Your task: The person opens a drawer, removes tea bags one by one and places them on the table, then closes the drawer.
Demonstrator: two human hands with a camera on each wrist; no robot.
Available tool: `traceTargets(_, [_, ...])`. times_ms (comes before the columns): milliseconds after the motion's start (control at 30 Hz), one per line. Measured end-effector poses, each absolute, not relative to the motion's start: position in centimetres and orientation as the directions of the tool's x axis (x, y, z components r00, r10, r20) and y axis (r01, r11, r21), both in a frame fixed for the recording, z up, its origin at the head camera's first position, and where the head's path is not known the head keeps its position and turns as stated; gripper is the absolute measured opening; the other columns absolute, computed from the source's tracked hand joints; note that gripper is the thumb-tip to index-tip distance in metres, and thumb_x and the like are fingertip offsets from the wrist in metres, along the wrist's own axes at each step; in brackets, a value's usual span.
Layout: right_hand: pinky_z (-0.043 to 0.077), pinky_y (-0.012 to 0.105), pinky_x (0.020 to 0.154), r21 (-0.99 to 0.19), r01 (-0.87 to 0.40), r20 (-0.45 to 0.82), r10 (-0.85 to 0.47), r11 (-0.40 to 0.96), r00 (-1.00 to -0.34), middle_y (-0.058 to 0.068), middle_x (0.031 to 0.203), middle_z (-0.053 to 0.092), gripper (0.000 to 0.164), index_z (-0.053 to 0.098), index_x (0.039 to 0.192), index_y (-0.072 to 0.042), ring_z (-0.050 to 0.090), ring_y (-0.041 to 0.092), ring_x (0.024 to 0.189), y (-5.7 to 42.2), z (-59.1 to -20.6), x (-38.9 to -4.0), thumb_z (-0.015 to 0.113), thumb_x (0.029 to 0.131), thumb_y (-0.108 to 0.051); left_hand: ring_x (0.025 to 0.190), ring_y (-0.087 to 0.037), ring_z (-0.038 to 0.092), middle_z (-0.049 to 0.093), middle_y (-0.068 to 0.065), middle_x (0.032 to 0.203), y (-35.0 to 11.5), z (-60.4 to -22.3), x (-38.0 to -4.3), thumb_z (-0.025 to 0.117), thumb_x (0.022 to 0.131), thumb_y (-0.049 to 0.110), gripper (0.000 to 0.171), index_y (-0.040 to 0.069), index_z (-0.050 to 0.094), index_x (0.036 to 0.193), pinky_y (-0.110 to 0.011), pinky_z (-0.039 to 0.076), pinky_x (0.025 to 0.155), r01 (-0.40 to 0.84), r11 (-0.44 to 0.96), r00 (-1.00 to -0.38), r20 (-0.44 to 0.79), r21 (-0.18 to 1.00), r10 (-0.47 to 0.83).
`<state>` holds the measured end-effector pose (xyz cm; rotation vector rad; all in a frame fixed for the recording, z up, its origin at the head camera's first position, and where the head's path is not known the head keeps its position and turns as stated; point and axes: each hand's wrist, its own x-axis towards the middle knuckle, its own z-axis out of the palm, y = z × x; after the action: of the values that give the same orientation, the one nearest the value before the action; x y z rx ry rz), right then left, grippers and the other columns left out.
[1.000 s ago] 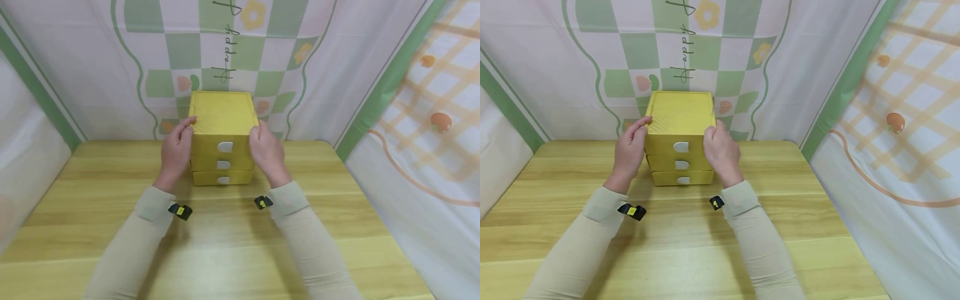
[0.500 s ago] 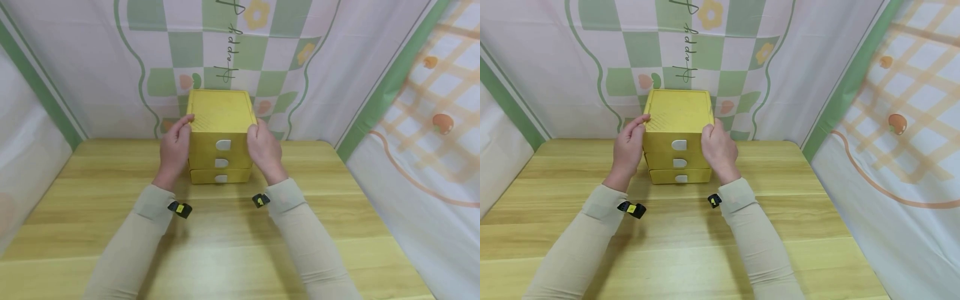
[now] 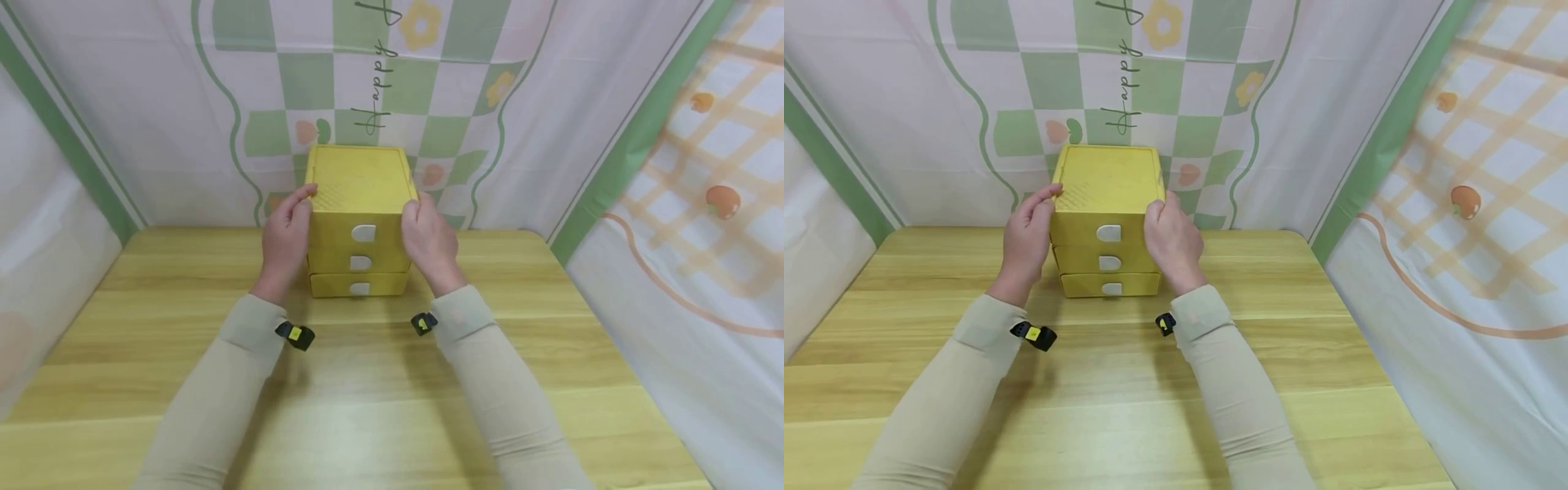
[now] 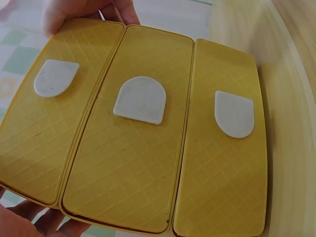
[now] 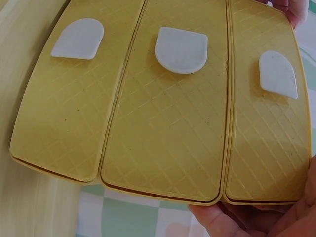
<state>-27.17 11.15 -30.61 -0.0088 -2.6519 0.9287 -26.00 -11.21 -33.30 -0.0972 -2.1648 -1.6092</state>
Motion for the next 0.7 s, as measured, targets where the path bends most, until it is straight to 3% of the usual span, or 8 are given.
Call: traceTargets(700, [0.044,0.052,0.084,-0.613,-0.098,0.305,0.12,0.784,-0.945,0.01,0.123,0.063,0.057,0.047,0.139,-0.015,0.057,0.029,0.098,10.93,-30.82,-27.77,0.014,0.098,-0.037,0.049,-0.017,0.03,0.051,-0.002,0.087,-11.02,-33.34,-26.29,0.033,0.1,0.042,0.043,0.035,0.06,0.133,-0.028,0.025,0.041,0.279,0.321,-0.899,0.364,0.905,-0.243])
